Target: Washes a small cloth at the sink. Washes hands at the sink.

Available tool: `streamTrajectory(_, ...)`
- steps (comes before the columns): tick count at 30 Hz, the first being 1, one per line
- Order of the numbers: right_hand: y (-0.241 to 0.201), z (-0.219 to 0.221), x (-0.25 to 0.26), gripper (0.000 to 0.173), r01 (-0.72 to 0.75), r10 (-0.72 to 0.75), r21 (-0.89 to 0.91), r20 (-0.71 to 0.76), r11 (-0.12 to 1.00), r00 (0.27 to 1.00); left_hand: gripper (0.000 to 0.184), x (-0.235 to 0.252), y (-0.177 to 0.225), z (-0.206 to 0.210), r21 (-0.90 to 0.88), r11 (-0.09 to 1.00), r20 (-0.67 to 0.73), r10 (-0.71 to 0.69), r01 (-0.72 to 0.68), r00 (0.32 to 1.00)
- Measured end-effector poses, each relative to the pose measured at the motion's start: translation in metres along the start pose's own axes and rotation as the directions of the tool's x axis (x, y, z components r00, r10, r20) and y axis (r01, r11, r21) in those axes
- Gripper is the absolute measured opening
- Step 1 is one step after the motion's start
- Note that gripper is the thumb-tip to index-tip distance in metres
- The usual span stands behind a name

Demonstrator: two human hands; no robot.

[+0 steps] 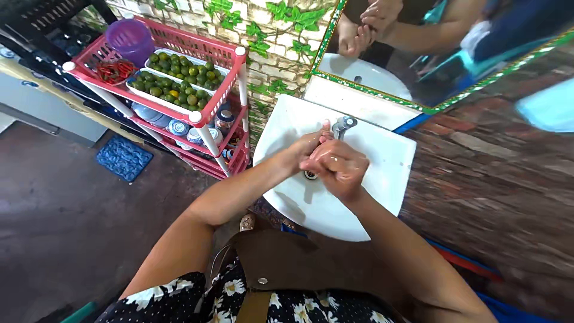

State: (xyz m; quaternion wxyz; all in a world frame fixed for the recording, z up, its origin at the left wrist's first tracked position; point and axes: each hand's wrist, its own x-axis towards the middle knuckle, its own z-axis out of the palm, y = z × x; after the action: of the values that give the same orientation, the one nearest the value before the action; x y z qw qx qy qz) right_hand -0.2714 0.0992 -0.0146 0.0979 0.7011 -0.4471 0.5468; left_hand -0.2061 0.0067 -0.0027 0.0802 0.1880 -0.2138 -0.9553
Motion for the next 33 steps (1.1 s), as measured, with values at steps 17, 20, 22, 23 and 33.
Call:
streamTrajectory(17, 0.035, -0.029, -0.059, 0.028, 0.002, 0.049, -0.049, 0.999, 0.999, 0.0, 0.042, 0.064, -0.066, 0.04, 0.884, -0.445, -0.139, 0.041, 0.143, 0.989)
streamTrajectory(20, 0.027, -0.028, -0.059, 0.03, -0.17, 0.249, -0.252, 0.968, 0.953, -0.038, 0.047, 0.061, -0.082, 0.039, 0.866, -0.448, -0.17, 0.152, 0.222, 0.974)
streamTrajectory(22, 0.026, -0.032, -0.061, 0.031, -0.187, 0.328, -0.326, 0.944, 0.927, -0.023, 0.048, 0.058, -0.088, 0.046, 0.867, -0.443, -0.156, 0.193, 0.228, 0.969)
streamTrajectory(23, 0.033, -0.034, -0.072, 0.027, -0.152, 0.299, -0.286, 0.952, 0.946, 0.066, 0.047, 0.056, -0.092, 0.048, 0.869, -0.451, -0.118, 0.214, 0.205, 0.97)
streamTrajectory(33, 0.082, -0.11, -0.121, 0.031, -0.426, 0.489, -0.349, 0.826, 0.835, 0.28, 0.036, 0.06, -0.1, 0.041, 0.676, -0.686, 0.64, 0.368, -0.268, 0.675)
